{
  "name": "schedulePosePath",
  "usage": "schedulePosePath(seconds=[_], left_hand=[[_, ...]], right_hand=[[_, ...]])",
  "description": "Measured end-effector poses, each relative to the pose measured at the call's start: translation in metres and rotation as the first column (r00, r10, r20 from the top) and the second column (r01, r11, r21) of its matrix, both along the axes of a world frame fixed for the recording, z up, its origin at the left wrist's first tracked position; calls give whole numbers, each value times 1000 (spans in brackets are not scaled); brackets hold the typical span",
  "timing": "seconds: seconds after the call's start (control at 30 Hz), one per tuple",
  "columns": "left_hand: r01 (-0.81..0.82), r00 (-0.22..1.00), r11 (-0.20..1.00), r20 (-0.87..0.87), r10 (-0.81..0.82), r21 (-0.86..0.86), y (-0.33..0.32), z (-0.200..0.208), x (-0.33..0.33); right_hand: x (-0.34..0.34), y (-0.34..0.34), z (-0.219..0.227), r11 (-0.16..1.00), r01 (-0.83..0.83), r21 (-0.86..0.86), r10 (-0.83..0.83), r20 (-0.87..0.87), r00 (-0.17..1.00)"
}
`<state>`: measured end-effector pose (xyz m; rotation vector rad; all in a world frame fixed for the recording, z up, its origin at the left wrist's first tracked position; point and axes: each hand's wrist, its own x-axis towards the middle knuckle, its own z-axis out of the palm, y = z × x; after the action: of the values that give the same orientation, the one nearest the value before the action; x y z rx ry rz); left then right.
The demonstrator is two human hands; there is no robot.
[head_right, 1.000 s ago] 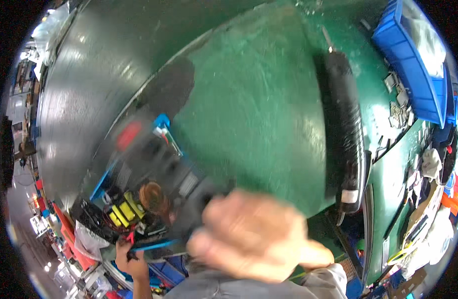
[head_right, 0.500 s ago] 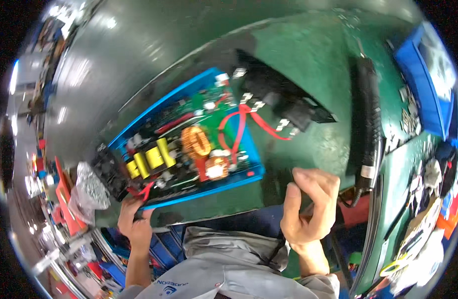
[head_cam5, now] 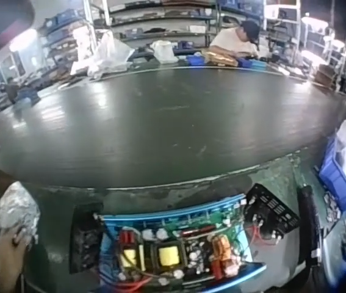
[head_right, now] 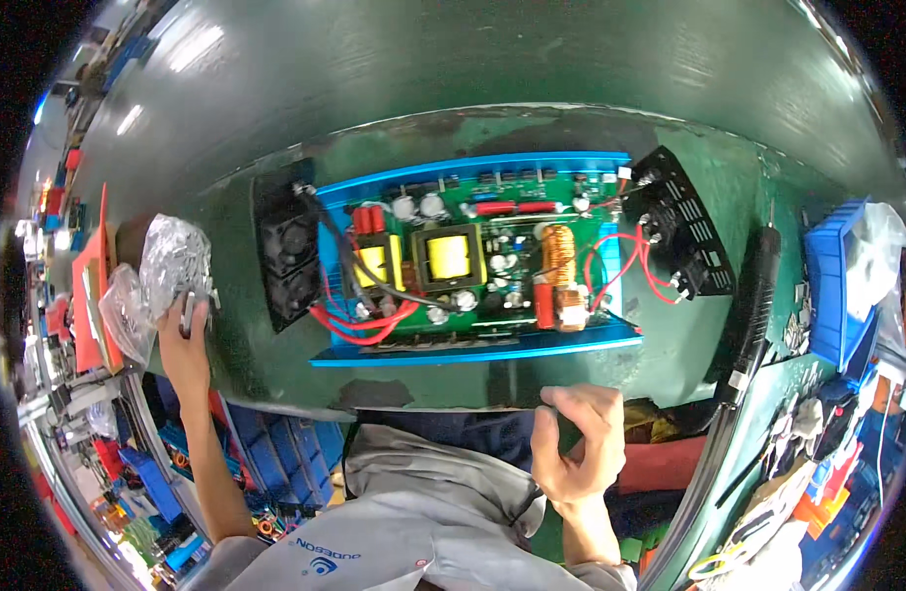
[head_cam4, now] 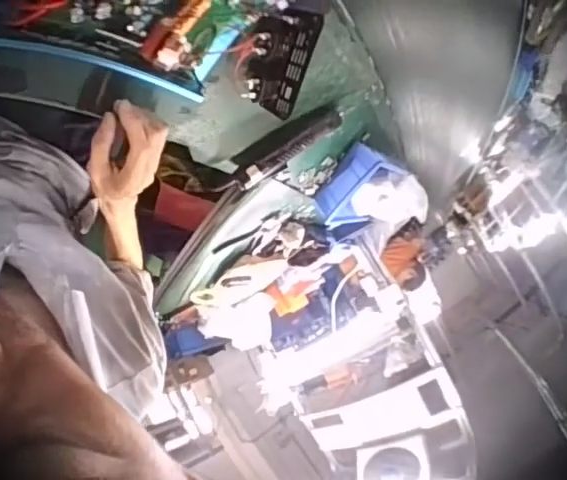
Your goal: Assembling an electronic device, specifically a power inverter, by connecting wires to a circuit board and securing the housing with screws.
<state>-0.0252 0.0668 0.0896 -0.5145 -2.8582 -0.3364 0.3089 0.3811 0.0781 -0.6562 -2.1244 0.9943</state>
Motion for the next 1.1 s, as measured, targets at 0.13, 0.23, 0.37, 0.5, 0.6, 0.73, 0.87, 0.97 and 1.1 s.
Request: schedulePosePath(seconds=[0.13, 0.23, 0.37, 0.5, 0.6, 0.73, 0.87, 0.97, 1.1], left_hand=[[-145, 980, 988, 148, 137, 46, -6, 7, -9], [-143, 981, 989, 136, 137, 38, -6, 16, -10], [-17, 1000, 982, 6, 16, 190, -2, 22, -5], [131, 966, 893, 148, -213, 432, 44, 61, 57], [351, 743, 691, 262, -616, 632, 71, 66, 116], [96, 561, 471, 343, -753, 877, 103, 46, 163], [216, 508, 427, 273, -817, 878, 113, 35, 164], [381, 603, 482, 184, -777, 789, 116, 35, 149], [75, 438, 491, 414, -798, 868, 118, 40, 143]], right_hand=[[-12, -17, 8, 998, -5, -60, 4, -10, 1000], [-15, -22, 7, 996, -72, 50, 73, -7, 997], [-7, -37, 14, 1000, -6, -14, 6, 23, 1000], [-20, -58, 26, 971, -134, -199, 150, 64, 987], [-45, -79, 42, 925, -291, -244, 308, 33, 951], [-54, -86, 50, 971, -230, -64, 231, 19, 973], [-41, -75, 59, 966, -122, -229, 144, 82, 986], [-32, -63, 52, 905, -141, -401, 181, 64, 981], [-15, -52, 32, 770, -135, -624, 149, -30, 988]])
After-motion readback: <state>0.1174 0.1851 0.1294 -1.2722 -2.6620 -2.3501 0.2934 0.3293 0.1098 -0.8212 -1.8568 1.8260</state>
